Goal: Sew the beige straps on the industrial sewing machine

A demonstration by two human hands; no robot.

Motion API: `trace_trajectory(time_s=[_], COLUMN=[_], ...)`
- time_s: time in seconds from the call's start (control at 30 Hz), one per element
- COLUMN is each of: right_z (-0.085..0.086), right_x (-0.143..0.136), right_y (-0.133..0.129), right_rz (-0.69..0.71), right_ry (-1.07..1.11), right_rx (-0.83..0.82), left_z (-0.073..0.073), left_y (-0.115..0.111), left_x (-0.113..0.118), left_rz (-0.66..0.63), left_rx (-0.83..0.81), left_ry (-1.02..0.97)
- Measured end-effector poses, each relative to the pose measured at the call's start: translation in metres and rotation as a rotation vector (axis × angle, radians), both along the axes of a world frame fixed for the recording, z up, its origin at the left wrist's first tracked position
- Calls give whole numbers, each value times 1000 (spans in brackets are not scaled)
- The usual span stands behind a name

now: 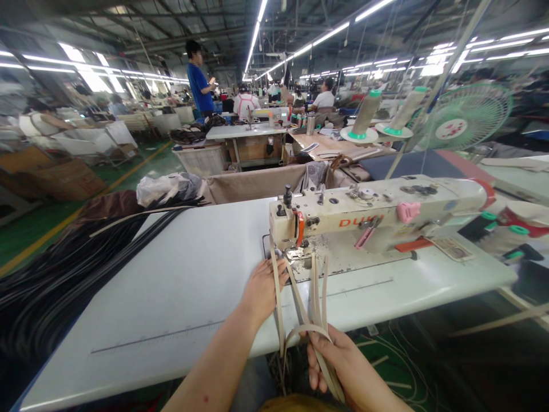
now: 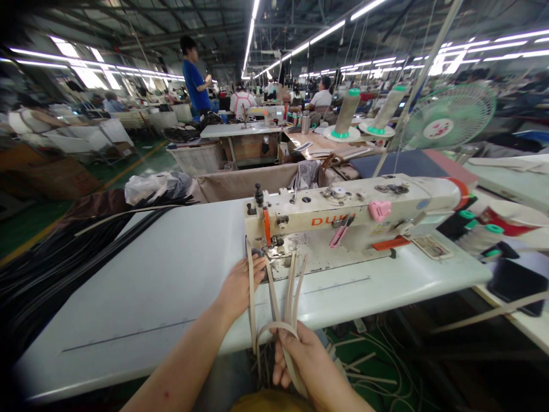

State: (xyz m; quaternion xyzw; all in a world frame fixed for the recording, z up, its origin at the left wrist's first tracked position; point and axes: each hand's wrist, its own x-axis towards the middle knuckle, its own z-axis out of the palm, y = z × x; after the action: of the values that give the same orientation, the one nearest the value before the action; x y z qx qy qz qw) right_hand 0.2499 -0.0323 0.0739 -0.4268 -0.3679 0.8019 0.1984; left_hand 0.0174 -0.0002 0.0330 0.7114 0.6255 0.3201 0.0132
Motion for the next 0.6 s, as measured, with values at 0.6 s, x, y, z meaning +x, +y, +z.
trace_trajectory(time_s=[0.6], right_z=[-3], right_x=[3], right_y=[-3], right_rz=[1], right_ry=[18], right_rx=[-6], left_z=[-9], left_y=[2], left_x=[-1], left_rz=[20], left_rx=[8], left_ry=[45])
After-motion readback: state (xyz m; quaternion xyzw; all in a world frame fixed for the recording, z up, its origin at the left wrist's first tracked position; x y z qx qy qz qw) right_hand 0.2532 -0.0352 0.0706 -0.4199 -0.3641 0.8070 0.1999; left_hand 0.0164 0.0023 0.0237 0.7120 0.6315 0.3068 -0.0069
